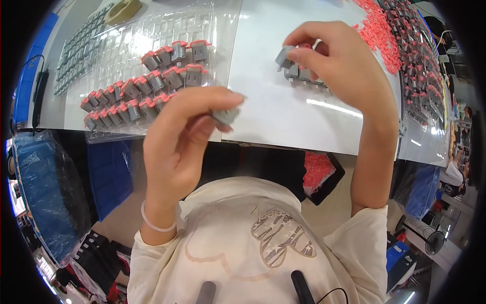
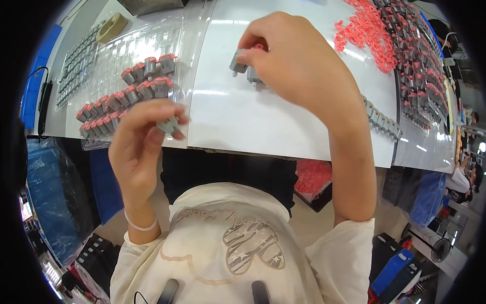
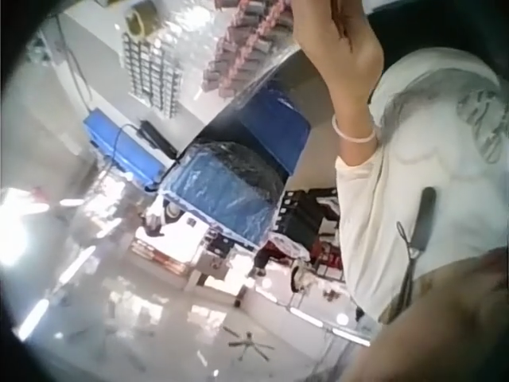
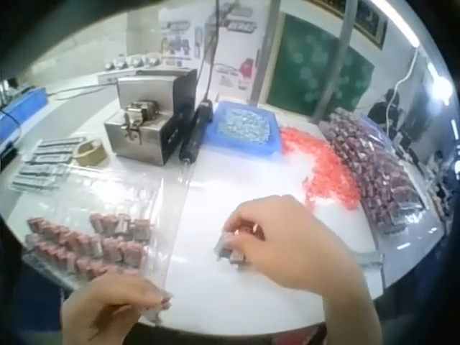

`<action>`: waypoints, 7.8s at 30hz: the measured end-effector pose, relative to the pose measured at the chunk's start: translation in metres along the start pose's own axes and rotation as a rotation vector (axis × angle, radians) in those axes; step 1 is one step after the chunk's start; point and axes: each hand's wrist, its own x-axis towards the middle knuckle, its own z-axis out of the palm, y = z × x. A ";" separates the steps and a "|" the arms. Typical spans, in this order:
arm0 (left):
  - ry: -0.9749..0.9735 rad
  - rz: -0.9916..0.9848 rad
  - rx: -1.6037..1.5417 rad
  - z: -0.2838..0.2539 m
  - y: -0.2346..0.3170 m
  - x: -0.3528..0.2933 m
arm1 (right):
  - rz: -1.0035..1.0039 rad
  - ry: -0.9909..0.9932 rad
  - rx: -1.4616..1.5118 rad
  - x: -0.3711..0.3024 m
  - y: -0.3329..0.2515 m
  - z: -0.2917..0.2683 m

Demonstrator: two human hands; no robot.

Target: Manually attaching small pink plastic components to grey electrical motor units on an assembly line.

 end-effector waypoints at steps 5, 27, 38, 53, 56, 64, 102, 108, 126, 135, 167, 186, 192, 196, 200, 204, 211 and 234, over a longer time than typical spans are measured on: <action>-0.105 -0.212 -0.625 0.007 0.002 -0.025 | -0.025 -0.312 -0.493 0.030 -0.014 0.005; 0.064 -0.494 -0.852 0.030 0.001 -0.035 | -0.285 -0.483 0.398 -0.041 -0.016 -0.013; 0.020 -0.379 -0.732 0.041 0.003 -0.037 | -0.337 -0.357 0.642 -0.063 -0.004 0.018; 0.046 -0.291 -0.529 0.045 0.004 -0.038 | -0.361 0.117 0.728 -0.087 0.015 0.060; 0.061 -0.337 -0.674 0.047 -0.002 -0.043 | -0.373 0.157 0.666 -0.097 0.012 0.064; -0.057 -0.530 -0.997 0.044 -0.003 -0.046 | -0.450 0.067 0.565 -0.104 0.012 0.050; 0.048 -0.473 -0.516 0.054 0.018 -0.036 | -0.566 0.192 0.371 -0.104 0.023 0.052; -0.072 -0.283 -0.257 0.049 0.019 -0.039 | -0.620 0.191 0.280 -0.107 0.027 0.057; 0.130 -0.507 -0.638 0.033 0.023 -0.013 | -0.584 0.165 0.416 -0.082 0.013 0.066; 0.211 -0.084 0.033 -0.074 0.005 0.015 | -0.368 0.550 0.427 -0.092 0.039 0.062; -0.186 0.007 0.709 0.044 -0.004 0.061 | -0.316 0.494 0.233 -0.083 0.040 0.033; -0.181 -0.099 0.631 0.039 0.000 0.055 | -0.008 0.422 -0.159 -0.023 0.127 -0.088; -0.062 -0.284 -0.212 0.040 0.005 0.025 | 0.045 0.337 -0.502 0.036 0.139 -0.084; -0.009 -0.288 -0.492 0.030 -0.008 0.002 | 0.259 0.291 -0.775 0.052 0.129 -0.075; 0.156 -0.445 -0.344 0.047 -0.003 -0.003 | 0.199 0.323 -0.737 0.061 0.143 -0.068; -0.005 0.052 0.463 0.053 0.003 -0.004 | 0.119 0.396 -0.740 0.058 0.156 -0.068; -0.105 0.169 0.285 0.047 -0.004 -0.030 | -0.101 0.465 -0.550 0.046 0.156 -0.070; -0.175 -0.020 0.633 0.074 -0.033 0.064 | -0.080 0.153 0.629 -0.084 0.073 -0.008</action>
